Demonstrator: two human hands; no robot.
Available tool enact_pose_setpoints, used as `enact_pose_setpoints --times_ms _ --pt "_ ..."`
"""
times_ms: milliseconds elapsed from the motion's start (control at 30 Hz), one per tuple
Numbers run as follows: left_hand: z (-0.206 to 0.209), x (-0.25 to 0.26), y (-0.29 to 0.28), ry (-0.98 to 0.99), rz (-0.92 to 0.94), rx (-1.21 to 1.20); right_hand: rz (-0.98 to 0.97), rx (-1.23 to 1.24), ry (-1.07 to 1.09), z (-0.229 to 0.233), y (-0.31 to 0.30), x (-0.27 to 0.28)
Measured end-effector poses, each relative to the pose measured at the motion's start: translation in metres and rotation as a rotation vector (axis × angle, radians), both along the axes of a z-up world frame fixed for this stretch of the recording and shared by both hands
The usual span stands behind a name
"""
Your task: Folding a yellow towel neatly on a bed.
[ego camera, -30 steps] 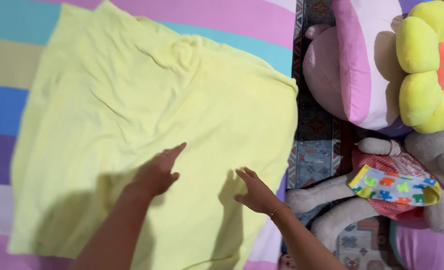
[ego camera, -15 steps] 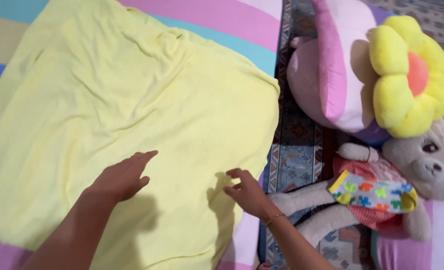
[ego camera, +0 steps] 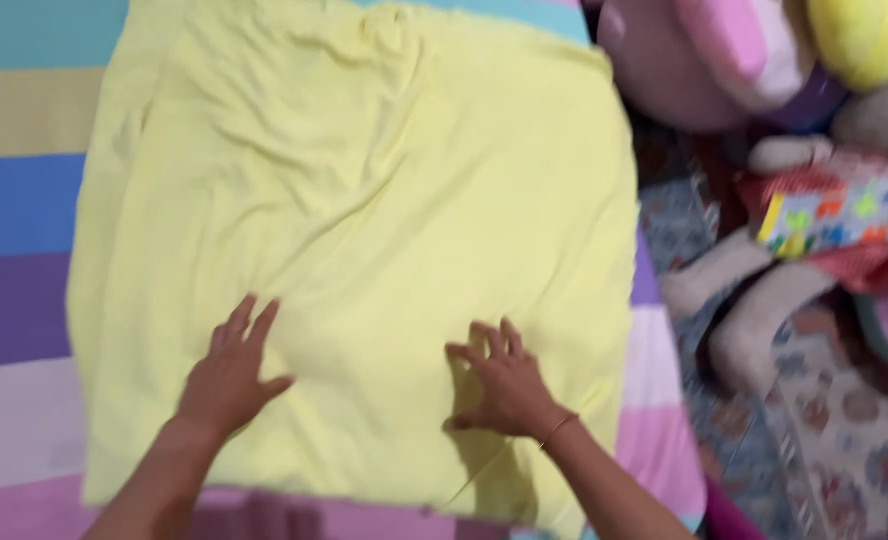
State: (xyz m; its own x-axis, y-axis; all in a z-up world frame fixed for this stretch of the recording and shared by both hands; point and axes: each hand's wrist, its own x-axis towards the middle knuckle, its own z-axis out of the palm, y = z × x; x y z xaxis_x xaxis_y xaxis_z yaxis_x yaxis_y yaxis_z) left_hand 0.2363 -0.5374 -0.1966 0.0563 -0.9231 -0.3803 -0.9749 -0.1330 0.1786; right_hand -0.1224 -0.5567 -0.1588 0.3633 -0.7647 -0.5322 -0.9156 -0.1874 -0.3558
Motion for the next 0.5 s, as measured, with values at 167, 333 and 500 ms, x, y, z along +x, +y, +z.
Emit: enact_pose_setpoints --times_ms 167,333,500 --pt "0.001 0.013 0.019 -0.025 0.039 -0.388 0.002 -0.124 0.039 0.005 0.049 0.033" --pt "0.004 0.041 0.039 0.036 0.490 -0.308 -0.012 -0.156 0.000 0.011 0.077 0.038" --pt "-0.005 0.069 0.050 0.248 0.651 -0.133 -0.023 -0.098 0.020 0.005 0.103 0.029"
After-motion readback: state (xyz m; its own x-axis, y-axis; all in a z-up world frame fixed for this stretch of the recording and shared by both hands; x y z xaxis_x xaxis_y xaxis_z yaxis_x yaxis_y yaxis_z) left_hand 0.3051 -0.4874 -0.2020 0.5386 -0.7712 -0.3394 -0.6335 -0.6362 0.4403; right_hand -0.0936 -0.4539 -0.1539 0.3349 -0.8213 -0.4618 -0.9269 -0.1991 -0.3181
